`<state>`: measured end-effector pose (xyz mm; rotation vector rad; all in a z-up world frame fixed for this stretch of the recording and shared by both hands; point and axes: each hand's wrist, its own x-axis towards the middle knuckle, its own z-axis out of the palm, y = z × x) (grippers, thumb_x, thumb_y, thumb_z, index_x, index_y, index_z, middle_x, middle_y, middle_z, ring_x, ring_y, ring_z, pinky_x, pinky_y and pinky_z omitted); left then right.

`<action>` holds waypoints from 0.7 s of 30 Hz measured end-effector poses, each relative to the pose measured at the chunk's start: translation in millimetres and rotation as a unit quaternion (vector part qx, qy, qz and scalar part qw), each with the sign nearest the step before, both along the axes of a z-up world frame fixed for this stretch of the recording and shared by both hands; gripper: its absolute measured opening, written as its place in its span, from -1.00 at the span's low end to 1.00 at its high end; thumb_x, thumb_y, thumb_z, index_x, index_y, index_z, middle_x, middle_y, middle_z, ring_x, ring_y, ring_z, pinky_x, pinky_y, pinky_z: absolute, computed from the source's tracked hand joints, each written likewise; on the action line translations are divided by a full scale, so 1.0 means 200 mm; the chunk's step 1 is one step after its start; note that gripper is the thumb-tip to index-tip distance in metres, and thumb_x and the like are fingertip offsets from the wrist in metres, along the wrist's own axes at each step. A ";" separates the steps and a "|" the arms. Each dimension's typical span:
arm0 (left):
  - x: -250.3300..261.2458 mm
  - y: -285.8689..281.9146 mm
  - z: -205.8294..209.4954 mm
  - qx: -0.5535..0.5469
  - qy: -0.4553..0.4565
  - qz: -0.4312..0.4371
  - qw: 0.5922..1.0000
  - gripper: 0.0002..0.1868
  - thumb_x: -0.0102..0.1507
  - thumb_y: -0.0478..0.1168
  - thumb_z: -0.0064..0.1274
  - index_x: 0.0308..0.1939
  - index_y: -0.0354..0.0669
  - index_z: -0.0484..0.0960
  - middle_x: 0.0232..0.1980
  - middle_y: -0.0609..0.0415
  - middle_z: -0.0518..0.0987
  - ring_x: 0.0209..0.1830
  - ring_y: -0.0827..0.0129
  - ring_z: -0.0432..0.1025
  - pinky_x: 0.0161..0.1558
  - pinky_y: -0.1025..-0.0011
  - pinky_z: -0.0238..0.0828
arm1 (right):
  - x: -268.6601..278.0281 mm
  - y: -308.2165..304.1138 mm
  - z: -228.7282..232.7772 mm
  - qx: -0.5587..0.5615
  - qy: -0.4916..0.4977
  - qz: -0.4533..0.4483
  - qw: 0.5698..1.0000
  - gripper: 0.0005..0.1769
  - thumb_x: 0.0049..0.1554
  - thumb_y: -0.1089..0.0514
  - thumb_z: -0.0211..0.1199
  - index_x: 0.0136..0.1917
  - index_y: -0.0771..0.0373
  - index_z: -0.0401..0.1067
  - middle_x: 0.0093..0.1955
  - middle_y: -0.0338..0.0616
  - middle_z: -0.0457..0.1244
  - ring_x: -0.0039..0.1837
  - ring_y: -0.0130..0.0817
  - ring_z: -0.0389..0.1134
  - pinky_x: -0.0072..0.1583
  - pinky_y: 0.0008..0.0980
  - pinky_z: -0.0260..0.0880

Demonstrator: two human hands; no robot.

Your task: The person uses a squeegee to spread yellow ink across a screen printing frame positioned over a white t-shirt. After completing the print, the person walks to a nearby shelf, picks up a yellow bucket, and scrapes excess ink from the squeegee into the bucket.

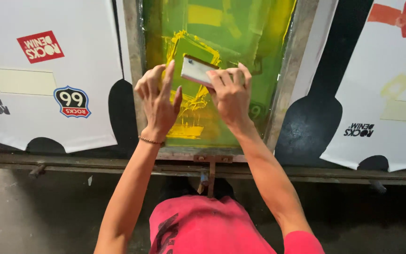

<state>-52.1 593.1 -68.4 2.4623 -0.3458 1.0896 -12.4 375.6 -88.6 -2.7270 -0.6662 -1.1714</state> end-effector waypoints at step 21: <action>0.29 0.20 0.06 0.100 -0.078 -0.095 0.987 -0.69 0.05 -0.18 0.53 -0.15 0.10 0.81 0.08 0.14 0.55 0.22 0.22 0.30 0.31 0.08 0.04 | -0.08 0.25 -0.02 -0.022 0.031 -0.112 0.993 -0.75 0.23 -0.07 0.41 0.12 0.04 0.58 -0.04 -0.28 0.35 0.15 -0.35 0.30 0.42 -0.04 0.15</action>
